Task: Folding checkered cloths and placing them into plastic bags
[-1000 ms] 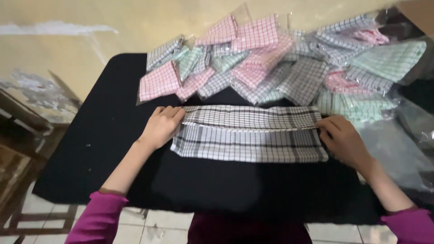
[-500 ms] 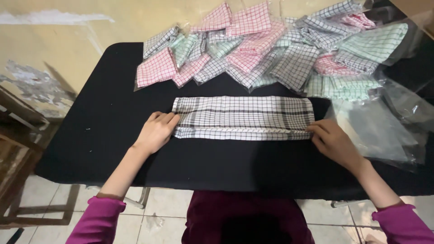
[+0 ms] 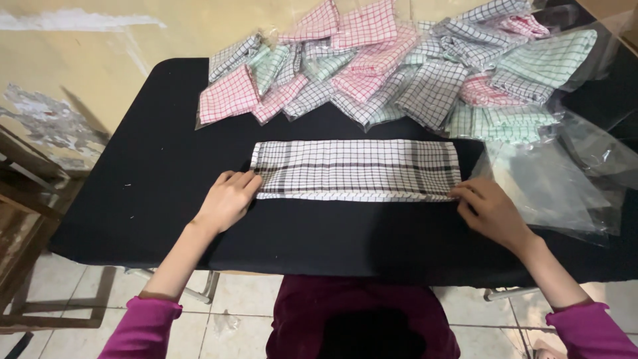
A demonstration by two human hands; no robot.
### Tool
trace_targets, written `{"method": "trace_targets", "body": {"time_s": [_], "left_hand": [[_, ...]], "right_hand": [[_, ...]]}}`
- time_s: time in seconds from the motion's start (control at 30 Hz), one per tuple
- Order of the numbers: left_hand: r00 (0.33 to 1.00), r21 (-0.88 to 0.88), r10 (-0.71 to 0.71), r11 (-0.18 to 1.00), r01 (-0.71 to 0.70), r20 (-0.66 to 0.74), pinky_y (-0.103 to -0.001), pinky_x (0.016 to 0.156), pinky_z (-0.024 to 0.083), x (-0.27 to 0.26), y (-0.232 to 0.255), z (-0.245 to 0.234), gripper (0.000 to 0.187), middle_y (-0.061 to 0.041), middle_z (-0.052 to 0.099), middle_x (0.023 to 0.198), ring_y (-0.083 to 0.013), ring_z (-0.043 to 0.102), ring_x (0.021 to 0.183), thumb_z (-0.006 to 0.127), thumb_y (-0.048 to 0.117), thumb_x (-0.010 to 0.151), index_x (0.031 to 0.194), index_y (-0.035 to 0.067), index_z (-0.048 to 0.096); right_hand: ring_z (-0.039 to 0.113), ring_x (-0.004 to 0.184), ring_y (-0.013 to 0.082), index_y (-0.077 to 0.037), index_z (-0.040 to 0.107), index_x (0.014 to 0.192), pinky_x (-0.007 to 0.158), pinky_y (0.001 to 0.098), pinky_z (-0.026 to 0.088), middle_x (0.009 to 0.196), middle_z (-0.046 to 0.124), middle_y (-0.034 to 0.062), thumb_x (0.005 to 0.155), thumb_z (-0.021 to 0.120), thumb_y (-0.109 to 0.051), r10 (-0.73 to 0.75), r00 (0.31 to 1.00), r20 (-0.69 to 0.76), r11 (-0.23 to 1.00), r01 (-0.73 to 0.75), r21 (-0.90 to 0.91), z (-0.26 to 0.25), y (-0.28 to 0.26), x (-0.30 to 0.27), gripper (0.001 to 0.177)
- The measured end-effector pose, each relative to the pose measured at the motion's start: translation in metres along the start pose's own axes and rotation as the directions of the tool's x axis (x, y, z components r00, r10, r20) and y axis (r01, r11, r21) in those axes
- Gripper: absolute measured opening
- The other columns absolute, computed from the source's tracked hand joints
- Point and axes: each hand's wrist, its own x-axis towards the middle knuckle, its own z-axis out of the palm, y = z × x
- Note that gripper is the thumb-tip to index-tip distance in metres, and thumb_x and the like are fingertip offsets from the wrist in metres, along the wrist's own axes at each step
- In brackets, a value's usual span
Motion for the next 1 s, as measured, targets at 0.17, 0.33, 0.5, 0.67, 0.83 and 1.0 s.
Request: {"method": "trace_targets", "body": {"time_s": [0.17,0.33,0.5,0.67,0.83,1.0], "left_hand": [[0.972,-0.292,-0.210,0.928,0.233,0.107,-0.043,0.098,0.043,0.013,0.012,-0.036,0.031,-0.004,0.069,0.080,-0.0287,0.065,0.077,0.061,0.030,0.077,0.099,0.010,0.051],[0.915,-0.311,-0.403,0.873,0.376,-0.027,-0.049,0.089,0.048,0.047,0.000,-0.016,0.020,-0.008,0.069,0.104,-0.0308,0.066,0.098,0.056,0.026,0.097,0.110,0.013,0.062],[0.768,-0.379,-0.595,0.671,0.637,0.238,-0.055,0.091,0.055,0.076,-0.043,0.041,0.031,-0.011,0.064,0.128,-0.0377,0.063,0.117,0.053,0.025,0.107,0.135,0.020,0.064],[0.732,-0.266,-0.552,0.695,0.669,0.399,-0.056,0.100,0.049,0.085,-0.058,0.060,0.023,0.000,0.060,0.134,-0.0326,0.054,0.129,0.062,0.045,0.100,0.115,0.034,0.073],[0.736,-0.335,-0.593,0.656,0.677,0.326,-0.054,0.094,0.051,0.083,-0.066,0.072,0.016,0.004,0.068,0.112,-0.0283,0.061,0.118,0.073,0.037,0.092,0.105,0.028,0.069],[0.689,-0.498,-0.643,0.500,0.709,0.335,-0.056,0.093,0.052,0.082,-0.063,0.068,0.026,-0.009,0.075,0.105,-0.0365,0.068,0.109,0.076,0.030,0.091,0.114,0.024,0.064]], "right_hand": [[0.067,0.101,0.0276,-0.006,0.071,0.107,0.094,0.0405,0.052,0.105,0.071,0.0094,0.092,0.070,-0.012,0.073,0.997,-0.002,0.988,-0.072,0.137,-0.008,-0.010,0.007,0.016],[0.066,0.109,0.0269,-0.008,0.072,0.117,0.099,0.0368,0.050,0.112,0.070,0.0089,0.100,0.068,-0.007,0.285,0.946,-0.156,0.955,-0.267,0.129,0.030,0.034,0.024,0.018],[0.065,0.119,0.0333,-0.016,0.072,0.129,0.100,0.0452,0.051,0.128,0.070,0.0075,0.107,0.060,-0.020,0.393,0.916,-0.083,0.920,-0.392,0.033,0.050,0.055,0.058,0.025],[0.045,0.143,0.0414,-0.019,0.048,0.156,0.117,0.0650,0.028,0.157,0.049,0.0166,0.112,0.039,-0.039,0.431,0.857,0.281,0.901,-0.397,-0.172,0.060,0.039,0.074,0.049],[0.034,0.150,0.0397,-0.023,0.037,0.161,0.122,0.0635,0.018,0.165,0.037,0.0120,0.112,0.023,-0.058,0.548,0.740,0.390,0.837,-0.492,-0.241,0.077,0.057,0.055,0.062],[0.057,0.129,0.0459,-0.002,0.044,0.155,0.109,0.0572,0.044,0.144,0.055,0.0286,0.109,0.040,-0.051,0.496,0.834,0.241,0.865,-0.452,-0.218,0.072,0.062,0.054,0.068]]}}
